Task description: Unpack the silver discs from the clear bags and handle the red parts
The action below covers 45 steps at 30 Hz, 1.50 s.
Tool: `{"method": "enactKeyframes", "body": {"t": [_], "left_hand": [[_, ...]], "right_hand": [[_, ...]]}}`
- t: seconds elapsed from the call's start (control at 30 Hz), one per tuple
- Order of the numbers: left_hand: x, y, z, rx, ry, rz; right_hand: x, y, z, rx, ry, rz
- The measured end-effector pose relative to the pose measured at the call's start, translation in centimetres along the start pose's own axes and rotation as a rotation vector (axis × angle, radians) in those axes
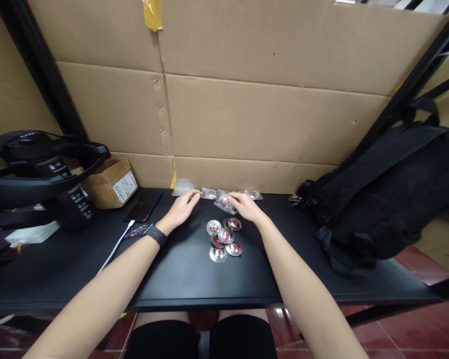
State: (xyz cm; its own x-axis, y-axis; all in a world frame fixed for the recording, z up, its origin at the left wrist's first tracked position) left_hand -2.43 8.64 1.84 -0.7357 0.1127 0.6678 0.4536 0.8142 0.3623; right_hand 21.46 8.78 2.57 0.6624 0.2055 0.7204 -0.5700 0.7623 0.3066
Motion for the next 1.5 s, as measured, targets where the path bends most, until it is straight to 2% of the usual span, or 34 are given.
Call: {"method": "enactKeyframes", "body": {"t": [0.1,0.23,0.33,0.5,0.7,0.87,0.97,1.23,1.37,1.5], "left_hand": [[-2.5,-0.4,-2.0,-0.018,-0.207,0.138],[-4.6,-1.1,-4.4,-0.096,-0.252,0.264],[-5.1,-1.4,-4.7,-0.101,-0.211,0.303],[-5.4,-1.5,-4.2,-0.098,-0.183,0.349],[-4.9,-1.2,-3.9,-0.066,-0.202,0.235],[-4.4,-1.5,-4.7,-0.108,-0.256,0.265],[-4.1,-1.4,-4.8,-0.077,-0.274,0.213],[-3.2,-0.6,-2.3,0.027,-0.382,0.032],[-3.2,-0.4,-1.4,0.084,-0.467,-0.006],[-2.2,-0.5,-1.2,0.068,-0.416,-0.16]], "right_hand": [[-1.0,0.1,2.4,0.062,0.049,0.044],[-1.2,0.0,3.7,0.062,0.122,-0.004],[-0.8,-0.2,3.5,0.051,0.185,-0.041],[-0.7,0.0,2.6,0.016,0.299,-0.073],[-0.5,0.0,1.9,-0.019,0.393,-0.139],[-0.1,-0.2,1.9,-0.02,0.372,-0.182],[-0.2,-0.2,2.1,-0.021,0.404,-0.2],[-1.2,0.0,2.1,0.0,0.569,-0.078],[-1.0,0.2,1.0,-0.049,0.584,-0.165],[-0.8,0.2,0.1,-0.112,0.58,-0.254]]}}
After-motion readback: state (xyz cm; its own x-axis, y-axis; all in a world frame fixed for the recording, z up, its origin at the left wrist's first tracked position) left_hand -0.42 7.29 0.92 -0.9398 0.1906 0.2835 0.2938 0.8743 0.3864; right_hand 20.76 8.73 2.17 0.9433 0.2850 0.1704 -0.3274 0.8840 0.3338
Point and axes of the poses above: each hand's wrist, its own y-axis towards the middle knuckle, its own x-axis out of the back of the hand, z = x × y, the point moved 5 cm from there along y, towards the middle knuckle, and after that the axes turned 12 degrees about z, right-handed, at the moved point
